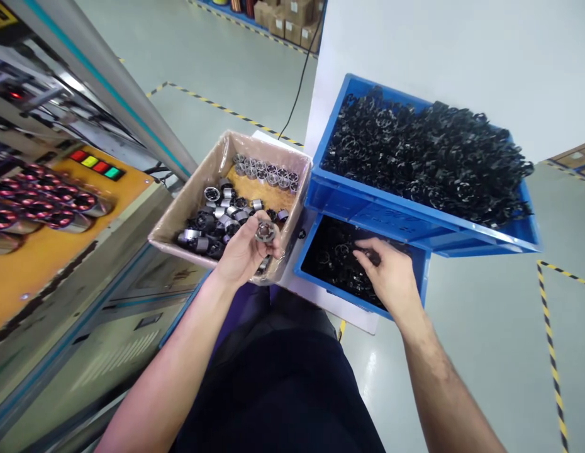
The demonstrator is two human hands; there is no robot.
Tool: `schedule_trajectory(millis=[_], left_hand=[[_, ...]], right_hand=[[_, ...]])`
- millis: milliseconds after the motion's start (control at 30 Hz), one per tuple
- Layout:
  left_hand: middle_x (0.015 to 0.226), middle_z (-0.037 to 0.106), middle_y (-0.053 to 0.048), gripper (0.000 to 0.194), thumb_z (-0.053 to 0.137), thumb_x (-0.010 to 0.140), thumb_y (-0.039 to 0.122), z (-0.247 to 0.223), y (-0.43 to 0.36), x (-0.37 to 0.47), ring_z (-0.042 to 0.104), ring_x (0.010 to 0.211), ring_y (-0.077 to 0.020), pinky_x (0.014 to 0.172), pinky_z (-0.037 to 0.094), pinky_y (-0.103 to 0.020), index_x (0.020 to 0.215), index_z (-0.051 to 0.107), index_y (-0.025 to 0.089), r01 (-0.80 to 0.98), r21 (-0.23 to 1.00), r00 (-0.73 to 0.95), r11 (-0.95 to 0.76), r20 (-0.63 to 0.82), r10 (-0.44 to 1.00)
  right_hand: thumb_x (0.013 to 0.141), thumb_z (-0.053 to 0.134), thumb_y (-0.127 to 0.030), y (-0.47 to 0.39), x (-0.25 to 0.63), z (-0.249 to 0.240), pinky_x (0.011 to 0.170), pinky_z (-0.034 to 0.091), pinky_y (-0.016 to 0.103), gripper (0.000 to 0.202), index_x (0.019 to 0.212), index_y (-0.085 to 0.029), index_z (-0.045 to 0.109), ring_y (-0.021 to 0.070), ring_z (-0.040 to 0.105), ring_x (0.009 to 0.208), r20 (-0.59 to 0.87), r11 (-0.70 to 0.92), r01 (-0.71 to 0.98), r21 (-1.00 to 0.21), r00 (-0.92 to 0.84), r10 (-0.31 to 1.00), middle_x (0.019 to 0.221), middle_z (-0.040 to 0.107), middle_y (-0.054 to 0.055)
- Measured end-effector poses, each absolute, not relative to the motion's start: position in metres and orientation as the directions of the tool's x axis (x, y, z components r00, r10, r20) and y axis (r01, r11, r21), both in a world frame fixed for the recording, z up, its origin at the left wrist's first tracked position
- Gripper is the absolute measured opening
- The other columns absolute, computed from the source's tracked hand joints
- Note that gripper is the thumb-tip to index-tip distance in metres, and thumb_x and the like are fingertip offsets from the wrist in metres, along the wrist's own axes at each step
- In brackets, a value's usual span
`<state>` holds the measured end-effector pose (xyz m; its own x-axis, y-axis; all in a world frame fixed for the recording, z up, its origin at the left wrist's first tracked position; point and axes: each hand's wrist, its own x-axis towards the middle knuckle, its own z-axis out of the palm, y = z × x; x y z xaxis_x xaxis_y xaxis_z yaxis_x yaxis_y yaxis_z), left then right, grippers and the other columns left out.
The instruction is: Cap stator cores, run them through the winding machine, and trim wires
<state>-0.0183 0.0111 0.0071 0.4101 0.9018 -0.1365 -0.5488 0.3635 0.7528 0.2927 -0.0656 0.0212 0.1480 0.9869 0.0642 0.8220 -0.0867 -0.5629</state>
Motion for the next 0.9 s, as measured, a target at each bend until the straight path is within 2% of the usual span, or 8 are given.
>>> schedule_trajectory(millis=[100, 267, 367, 433, 567, 700, 800, 900], left_hand=[[0.064, 0.053, 0.011, 0.064, 0.085, 0.09, 0.082, 0.012, 0.01, -0.018, 0.045, 0.048, -0.0094, 0.056, 0.058, -0.024, 0.112, 0.066, 0.024, -0.556, 0.76, 0.394, 0.336, -0.116, 0.912], [0.06, 0.032, 0.011, 0.066, 0.071, 0.097, 0.088, 0.015, 0.009, -0.015, 0.026, 0.05, -0.009, 0.053, 0.052, -0.023, 0.089, 0.062, 0.023, -0.516, 0.79, 0.409, 0.332, -0.113, 0.906], [0.06, 0.031, 0.011, 0.063, 0.07, 0.099, 0.085, 0.016, 0.008, -0.015, 0.024, 0.051, -0.0095, 0.054, 0.053, -0.024, 0.089, 0.062, 0.023, -0.476, 0.809, 0.438, 0.345, -0.122, 0.891], [0.061, 0.03, 0.011, 0.062, 0.069, 0.1, 0.083, 0.016, 0.008, -0.015, 0.024, 0.051, -0.0096, 0.054, 0.053, -0.024, 0.09, 0.063, 0.022, -0.467, 0.809, 0.458, 0.356, -0.122, 0.88], [0.061, 0.028, 0.012, 0.059, 0.068, 0.101, 0.082, 0.015, 0.008, -0.015, 0.022, 0.051, -0.01, 0.053, 0.051, -0.024, 0.093, 0.062, 0.023, -0.474, 0.799, 0.481, 0.37, -0.116, 0.869], [0.061, 0.029, 0.012, 0.062, 0.064, 0.102, 0.084, 0.01, 0.008, -0.013, 0.022, 0.051, -0.0099, 0.052, 0.05, -0.023, 0.091, 0.061, 0.023, -0.46, 0.826, 0.472, 0.324, -0.082, 0.878], [0.063, 0.034, 0.01, 0.063, 0.061, 0.104, 0.085, 0.01, 0.007, -0.013, 0.026, 0.052, -0.01, 0.054, 0.052, -0.023, 0.091, 0.062, 0.023, -0.447, 0.839, 0.444, 0.31, -0.093, 0.891], [0.065, 0.036, 0.009, 0.06, 0.063, 0.104, 0.081, 0.01, 0.006, -0.014, 0.028, 0.053, -0.0099, 0.055, 0.053, -0.023, 0.093, 0.063, 0.022, -0.462, 0.827, 0.431, 0.32, -0.105, 0.896]], right_hand=[[0.096, 0.075, -0.069, -0.062, 0.292, 0.024, 0.082, 0.062, 0.043, 0.043, 0.097, -0.027, 0.087, 0.029, 0.08, 0.08, 0.014, -0.133, 0.798, -0.588, 0.174, 0.985, 0.092, 0.088, 0.006], [0.099, 0.06, -0.073, -0.057, 0.292, 0.025, 0.076, 0.053, 0.043, 0.053, 0.08, -0.027, 0.078, 0.0266, 0.069, 0.07, -0.03, -0.264, 0.781, -0.566, 0.3, 0.953, 0.073, 0.075, 0.004], [0.091, 0.065, -0.058, -0.056, 0.295, 0.026, 0.078, 0.055, 0.043, 0.033, 0.096, -0.026, 0.074, 0.0276, 0.072, 0.079, -0.043, -0.209, 0.76, -0.615, 0.232, 0.972, 0.091, 0.079, 0.006], [0.085, 0.068, -0.048, -0.058, 0.294, 0.029, 0.073, 0.055, 0.043, 0.031, 0.106, -0.026, 0.069, 0.0252, 0.067, 0.071, -0.038, -0.165, 0.77, -0.616, 0.18, 0.983, 0.091, 0.077, 0.005], [0.105, 0.061, -0.047, -0.063, 0.278, 0.045, 0.079, 0.061, 0.045, 0.029, 0.123, -0.025, 0.068, 0.0255, 0.073, 0.072, -0.045, -0.11, 0.749, -0.653, 0.107, 0.993, 0.086, 0.077, 0.004], [0.113, 0.067, -0.045, -0.062, 0.245, 0.061, 0.086, 0.065, 0.042, 0.028, 0.132, -0.029, 0.079, 0.0254, 0.081, 0.096, 0.057, 0.056, 0.659, -0.75, -0.02, 0.998, 0.118, 0.083, 0.009], [0.104, 0.084, -0.038, -0.055, 0.216, 0.067, 0.078, 0.062, 0.038, 0.028, 0.132, -0.034, 0.087, 0.0217, 0.074, 0.086, 0.187, 0.181, 0.651, -0.737, -0.061, 0.98, 0.105, 0.079, 0.003], [0.094, 0.096, -0.04, -0.045, 0.189, 0.066, 0.07, 0.063, 0.034, 0.036, 0.128, -0.032, 0.086, 0.0187, 0.072, 0.074, 0.125, 0.121, 0.422, -0.898, -0.019, 0.992, 0.091, 0.077, -0.001]])
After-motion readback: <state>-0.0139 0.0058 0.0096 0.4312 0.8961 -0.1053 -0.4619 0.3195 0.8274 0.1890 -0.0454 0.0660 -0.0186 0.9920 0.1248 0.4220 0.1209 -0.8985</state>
